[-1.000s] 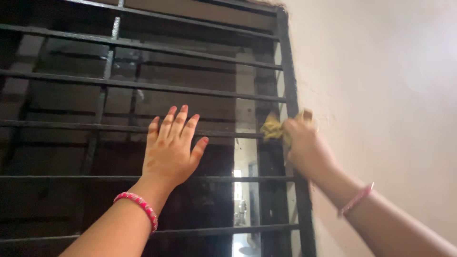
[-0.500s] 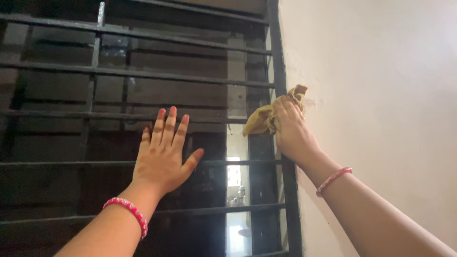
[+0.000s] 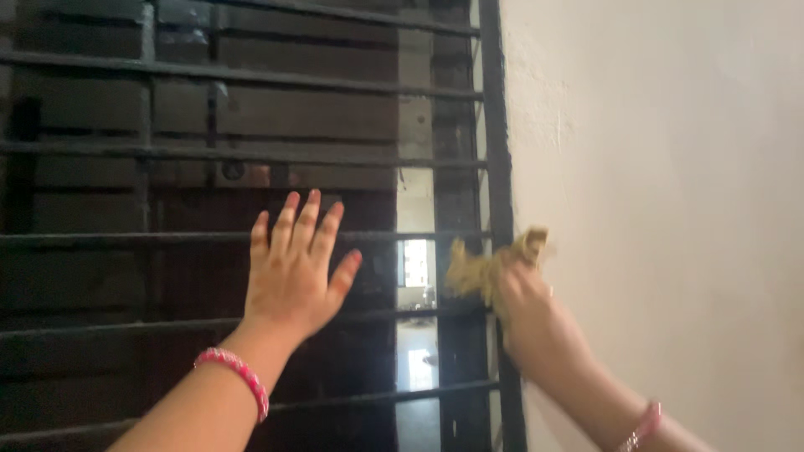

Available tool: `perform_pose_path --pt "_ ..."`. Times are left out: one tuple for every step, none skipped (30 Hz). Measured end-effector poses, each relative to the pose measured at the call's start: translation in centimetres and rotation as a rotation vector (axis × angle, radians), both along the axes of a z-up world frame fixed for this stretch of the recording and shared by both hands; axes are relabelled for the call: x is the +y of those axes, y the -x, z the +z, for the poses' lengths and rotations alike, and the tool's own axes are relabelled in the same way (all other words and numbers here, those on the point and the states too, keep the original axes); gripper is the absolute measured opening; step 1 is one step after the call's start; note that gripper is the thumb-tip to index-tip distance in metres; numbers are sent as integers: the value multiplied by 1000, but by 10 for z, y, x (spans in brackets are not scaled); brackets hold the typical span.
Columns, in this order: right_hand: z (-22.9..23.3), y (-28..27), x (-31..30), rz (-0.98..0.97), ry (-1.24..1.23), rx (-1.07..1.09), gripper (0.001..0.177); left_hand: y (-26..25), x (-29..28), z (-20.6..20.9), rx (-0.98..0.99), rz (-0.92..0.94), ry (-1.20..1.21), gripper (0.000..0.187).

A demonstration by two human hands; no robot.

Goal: The person cleans the metal grills and the frame of a window using a yellow cloth by hand, wiping the bars and the surrounding wall surface.

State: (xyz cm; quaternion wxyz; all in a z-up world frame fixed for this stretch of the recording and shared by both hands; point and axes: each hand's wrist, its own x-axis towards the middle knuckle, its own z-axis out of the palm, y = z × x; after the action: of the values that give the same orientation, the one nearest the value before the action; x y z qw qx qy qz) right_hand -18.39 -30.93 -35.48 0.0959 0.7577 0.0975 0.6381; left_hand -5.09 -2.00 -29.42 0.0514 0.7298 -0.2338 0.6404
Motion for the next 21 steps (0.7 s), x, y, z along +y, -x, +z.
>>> perform_pose_path --pt "-25 9 7 -4 1 6 68 5 -4 -17 -116 -4 -3 79" --pt "-38 18 14 -8 -7 18 68 8 -8 -28 -231 -9 -6 85" --pt "-49 27 23 -64 -78 147 67 10 -10 -34 -218 -13 -16 85" --pt "-55 36 32 -121 -151 274 65 12 -12 -40 -161 -96 -33 78" --pt "-57 46 41 -122 -165 294 65 14 -12 -48 -99 -177 -52 72" --pt "-49 54 46 -249 -373 525 67 15 -11 -53 -79 -180 -65 72" --pt "-31 58 46 -379 -567 753 69 16 -11 -52 -3 -183 -58 68" --pt "-15 59 44 -246 -506 594 72 17 -13 -51 74 -185 -51 66" --pt "-3 56 41 -114 -442 437 76 17 -14 -51 85 -186 -59 66" --pt "8 50 36 -3 -260 249 73 16 -13 -51 11 -198 -45 65" --pt "12 41 32 104 -82 57 71 14 -14 -54 -61 -209 -32 65" --pt "10 29 30 103 -94 67 71 12 -16 -56 -49 -211 -42 65" --pt "6 17 29 62 -17 -18 64 11 -16 -61 -111 -224 -16 62" --pt "1 9 27 23 61 -101 56 9 -17 -66 -174 -237 11 58" --pt "-4 5 24 28 56 -89 56 8 -18 -72 -160 -232 8 58" --pt "-7 3 22 53 -16 -62 56 7 -20 -77 -180 -210 4 56" --pt "-8 1 21 79 -85 -44 56 6 -21 -80 -210 -186 1 53" --pt "-8 0 21 85 -87 -41 56 6 -21 -82 -206 -180 -1 53" --pt "-9 1 21 78 -103 -34 54 6 -21 -87 -224 -216 1 52" --pt "-12 2 22 70 -120 -28 53 7 -21 -91 -241 -253 4 51" --pt "-14 2 23 72 -123 -26 53 7 -21 -92 -239 -252 1 51"
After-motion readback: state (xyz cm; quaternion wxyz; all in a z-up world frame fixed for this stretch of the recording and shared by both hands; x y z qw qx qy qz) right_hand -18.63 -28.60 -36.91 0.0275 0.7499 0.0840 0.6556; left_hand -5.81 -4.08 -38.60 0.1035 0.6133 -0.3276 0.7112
